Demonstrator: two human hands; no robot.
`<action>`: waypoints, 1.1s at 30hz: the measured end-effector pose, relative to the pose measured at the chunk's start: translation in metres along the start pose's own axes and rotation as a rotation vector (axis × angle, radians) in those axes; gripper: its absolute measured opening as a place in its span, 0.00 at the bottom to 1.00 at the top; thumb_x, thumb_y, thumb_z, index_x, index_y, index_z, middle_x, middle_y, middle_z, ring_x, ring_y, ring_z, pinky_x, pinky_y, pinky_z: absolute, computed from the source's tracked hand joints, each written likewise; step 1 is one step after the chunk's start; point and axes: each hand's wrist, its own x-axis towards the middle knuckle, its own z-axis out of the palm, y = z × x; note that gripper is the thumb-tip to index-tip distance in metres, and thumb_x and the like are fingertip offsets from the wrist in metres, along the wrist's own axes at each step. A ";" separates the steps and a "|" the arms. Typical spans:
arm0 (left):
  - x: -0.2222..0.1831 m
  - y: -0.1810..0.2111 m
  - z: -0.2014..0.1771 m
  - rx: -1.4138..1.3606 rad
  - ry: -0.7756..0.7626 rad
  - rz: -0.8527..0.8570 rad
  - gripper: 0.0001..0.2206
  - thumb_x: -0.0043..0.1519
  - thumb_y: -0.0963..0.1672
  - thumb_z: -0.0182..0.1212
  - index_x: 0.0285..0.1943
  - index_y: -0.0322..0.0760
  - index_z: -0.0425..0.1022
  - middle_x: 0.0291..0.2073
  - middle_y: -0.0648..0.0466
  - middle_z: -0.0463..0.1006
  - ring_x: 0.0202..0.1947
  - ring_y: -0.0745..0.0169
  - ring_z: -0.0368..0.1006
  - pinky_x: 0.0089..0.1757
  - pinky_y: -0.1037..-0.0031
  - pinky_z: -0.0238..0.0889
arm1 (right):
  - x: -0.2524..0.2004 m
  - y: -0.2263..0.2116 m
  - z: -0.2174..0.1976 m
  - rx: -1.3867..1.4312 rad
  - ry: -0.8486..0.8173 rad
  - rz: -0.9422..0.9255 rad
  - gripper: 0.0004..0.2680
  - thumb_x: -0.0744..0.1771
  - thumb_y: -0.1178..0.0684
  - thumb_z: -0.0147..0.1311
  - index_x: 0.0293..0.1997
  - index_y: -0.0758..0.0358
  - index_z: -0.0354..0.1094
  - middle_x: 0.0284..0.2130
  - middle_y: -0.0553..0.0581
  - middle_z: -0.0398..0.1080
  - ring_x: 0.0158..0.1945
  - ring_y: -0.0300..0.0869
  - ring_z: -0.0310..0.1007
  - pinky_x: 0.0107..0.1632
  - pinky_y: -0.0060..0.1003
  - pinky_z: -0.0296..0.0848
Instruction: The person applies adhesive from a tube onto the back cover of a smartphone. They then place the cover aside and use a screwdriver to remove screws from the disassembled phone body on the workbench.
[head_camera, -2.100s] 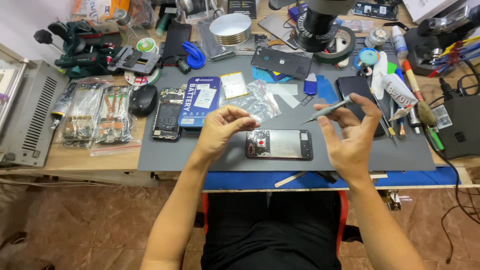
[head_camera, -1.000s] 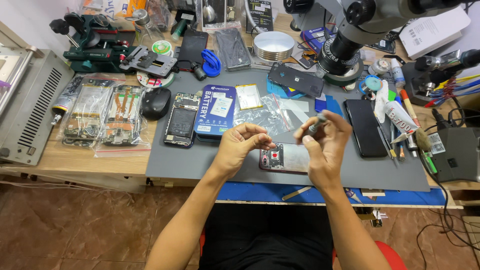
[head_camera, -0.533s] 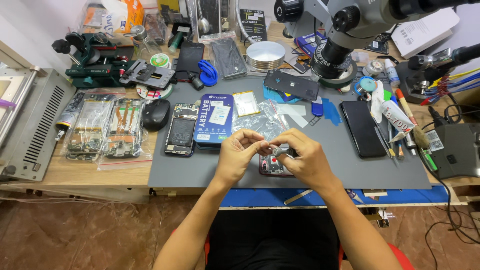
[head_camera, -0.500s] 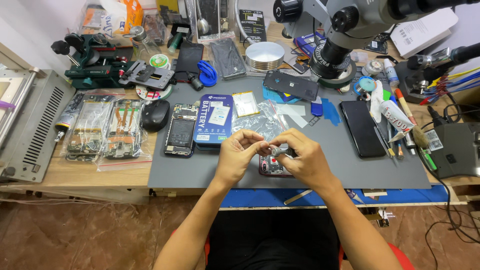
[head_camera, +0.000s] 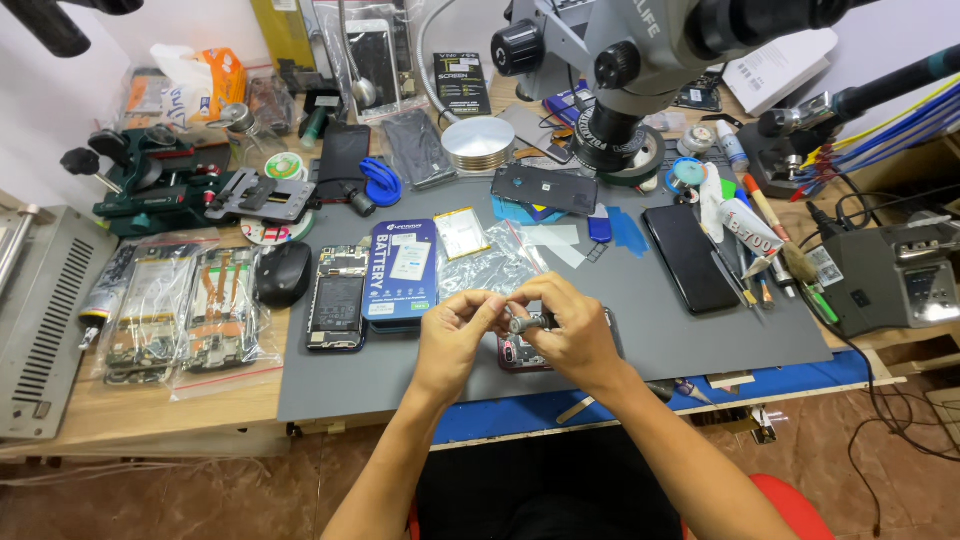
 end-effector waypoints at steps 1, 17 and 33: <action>0.000 0.000 0.002 0.001 -0.007 -0.001 0.08 0.66 0.41 0.67 0.44 0.24 0.82 0.28 0.44 0.84 0.30 0.60 0.82 0.37 0.72 0.78 | 0.000 0.002 -0.001 -0.004 0.006 0.002 0.04 0.65 0.58 0.65 0.38 0.54 0.75 0.29 0.46 0.75 0.31 0.42 0.78 0.35 0.32 0.76; -0.017 0.005 0.030 0.178 0.151 0.188 0.07 0.69 0.41 0.62 0.44 0.28 0.82 0.25 0.53 0.80 0.29 0.72 0.73 0.36 0.76 0.71 | -0.001 0.007 0.010 -0.065 0.012 0.033 0.04 0.65 0.58 0.62 0.35 0.52 0.73 0.25 0.46 0.71 0.24 0.41 0.71 0.31 0.34 0.73; -0.013 0.008 0.015 0.443 0.085 0.466 0.07 0.70 0.41 0.59 0.41 0.32 0.79 0.27 0.50 0.79 0.30 0.63 0.77 0.39 0.68 0.74 | 0.007 0.012 0.010 0.012 -0.072 0.062 0.05 0.63 0.55 0.63 0.30 0.52 0.69 0.22 0.47 0.67 0.24 0.43 0.71 0.31 0.36 0.71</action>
